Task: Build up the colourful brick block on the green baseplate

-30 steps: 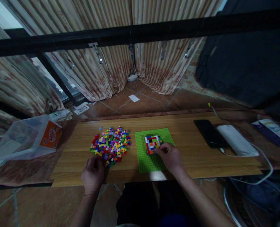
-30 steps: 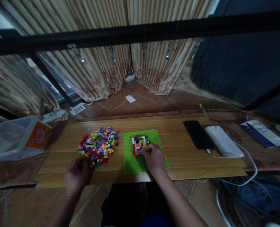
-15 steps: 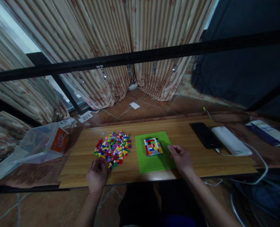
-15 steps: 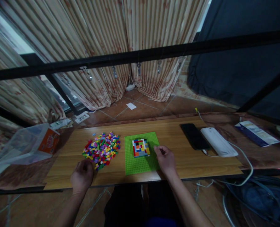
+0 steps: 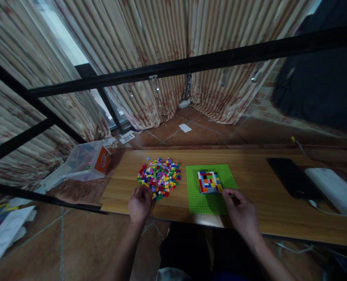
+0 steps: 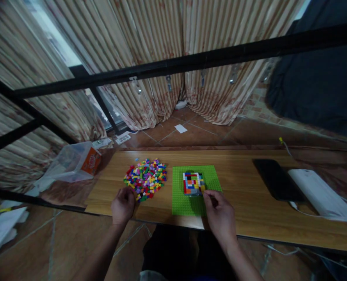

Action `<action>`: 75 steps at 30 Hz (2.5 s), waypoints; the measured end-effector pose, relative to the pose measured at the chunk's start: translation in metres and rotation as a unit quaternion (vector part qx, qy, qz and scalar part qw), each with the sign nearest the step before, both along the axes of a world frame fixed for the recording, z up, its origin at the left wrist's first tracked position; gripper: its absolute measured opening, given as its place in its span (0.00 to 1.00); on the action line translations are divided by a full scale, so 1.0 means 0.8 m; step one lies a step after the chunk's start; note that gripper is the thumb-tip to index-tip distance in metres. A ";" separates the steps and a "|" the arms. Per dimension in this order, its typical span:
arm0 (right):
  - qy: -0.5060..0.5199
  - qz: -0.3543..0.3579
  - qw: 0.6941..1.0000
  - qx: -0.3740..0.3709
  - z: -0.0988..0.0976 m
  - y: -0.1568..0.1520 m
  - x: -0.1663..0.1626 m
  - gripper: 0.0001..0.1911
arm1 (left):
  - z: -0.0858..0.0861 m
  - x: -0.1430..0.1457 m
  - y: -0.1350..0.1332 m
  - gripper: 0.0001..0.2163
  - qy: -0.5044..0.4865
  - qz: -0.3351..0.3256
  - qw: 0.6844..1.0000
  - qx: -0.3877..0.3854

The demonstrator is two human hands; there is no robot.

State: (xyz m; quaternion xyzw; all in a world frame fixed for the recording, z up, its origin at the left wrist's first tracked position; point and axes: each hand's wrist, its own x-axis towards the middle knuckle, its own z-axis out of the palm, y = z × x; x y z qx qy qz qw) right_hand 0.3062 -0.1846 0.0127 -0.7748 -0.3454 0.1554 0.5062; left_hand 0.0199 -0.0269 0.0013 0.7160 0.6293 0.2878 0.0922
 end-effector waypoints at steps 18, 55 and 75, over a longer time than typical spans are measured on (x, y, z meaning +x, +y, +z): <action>-0.144 0.307 0.941 0.004 0.000 0.113 -0.108 0.12 | -0.002 0.000 -0.005 0.08 -0.026 -0.017 0.999 -0.008; 0.228 0.213 0.949 0.051 0.020 0.120 -0.118 0.14 | -0.007 -0.005 0.003 0.07 -0.052 -0.013 0.999 0.004; -0.009 0.281 0.958 0.059 0.043 0.045 -0.113 0.09 | 0.063 0.095 -0.089 0.15 -0.538 -0.130 0.746 -0.370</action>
